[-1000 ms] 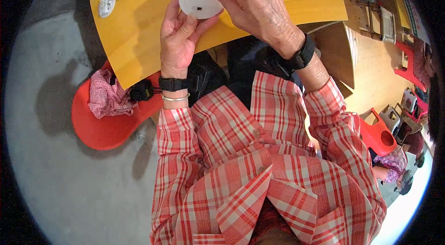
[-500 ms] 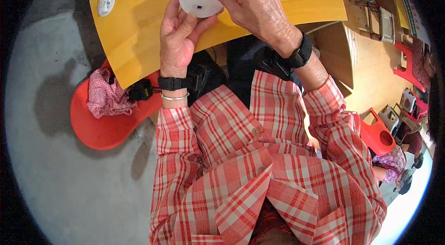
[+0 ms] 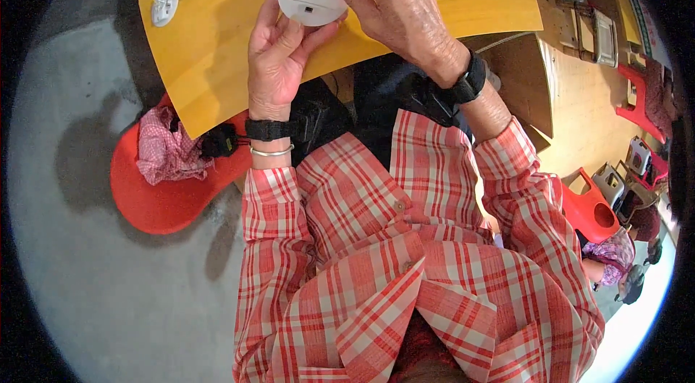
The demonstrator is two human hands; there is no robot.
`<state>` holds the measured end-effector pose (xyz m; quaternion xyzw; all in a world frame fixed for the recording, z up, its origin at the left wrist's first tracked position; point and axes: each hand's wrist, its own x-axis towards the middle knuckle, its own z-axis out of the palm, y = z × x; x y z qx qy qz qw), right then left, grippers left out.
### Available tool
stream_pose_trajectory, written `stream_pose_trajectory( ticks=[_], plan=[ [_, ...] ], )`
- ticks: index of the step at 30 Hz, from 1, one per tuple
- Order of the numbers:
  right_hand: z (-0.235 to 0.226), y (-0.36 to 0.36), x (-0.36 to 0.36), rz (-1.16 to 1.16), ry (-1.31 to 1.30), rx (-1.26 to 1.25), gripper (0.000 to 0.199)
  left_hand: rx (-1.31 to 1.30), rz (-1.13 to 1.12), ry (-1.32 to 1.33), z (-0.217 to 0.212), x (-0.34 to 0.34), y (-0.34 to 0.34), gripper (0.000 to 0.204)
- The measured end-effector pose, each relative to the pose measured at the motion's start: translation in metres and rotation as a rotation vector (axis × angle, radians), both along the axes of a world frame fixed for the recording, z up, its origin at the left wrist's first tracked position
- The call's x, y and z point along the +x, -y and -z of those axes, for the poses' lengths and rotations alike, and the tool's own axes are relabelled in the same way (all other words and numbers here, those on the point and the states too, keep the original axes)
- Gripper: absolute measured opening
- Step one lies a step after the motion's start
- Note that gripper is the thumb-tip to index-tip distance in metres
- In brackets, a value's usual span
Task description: The person assembles small white plastic components by hand, inserting a plastic insert into a plastic housing.
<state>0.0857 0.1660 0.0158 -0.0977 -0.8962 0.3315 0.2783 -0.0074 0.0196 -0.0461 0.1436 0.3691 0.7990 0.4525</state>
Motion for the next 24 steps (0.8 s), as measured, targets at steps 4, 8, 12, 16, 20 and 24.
stream_pose_trajectory(
  ticks=[4,8,12,16,20,24],
  plan=[
    [0.0032,0.0001,-0.0022,-0.001,-0.043,0.011,0.011,0.017,0.002,0.003,0.0017,-0.0011,0.0011,0.049],
    [0.0015,-0.0022,-0.0024,-0.008,-0.014,-0.047,0.011,0.020,-0.006,0.020,0.0006,0.0006,-0.0002,0.050],
    [0.0018,-0.0039,-0.0014,-0.023,-0.012,-0.093,0.011,0.024,0.003,0.020,0.0007,0.0004,-0.0006,0.050],
    [0.0001,-0.0028,-0.0009,-0.024,-0.021,-0.077,0.011,0.033,-0.006,-0.005,0.0005,0.0011,-0.0006,0.049],
    [0.0002,-0.0010,-0.0008,-0.016,-0.008,-0.022,0.011,0.012,-0.018,-0.008,0.0001,0.0014,0.0008,0.049],
    [0.0011,-0.0023,-0.0013,-0.016,-0.175,0.367,0.012,0.043,0.002,-0.017,0.0002,0.0010,-0.0016,0.049]
  ],
)
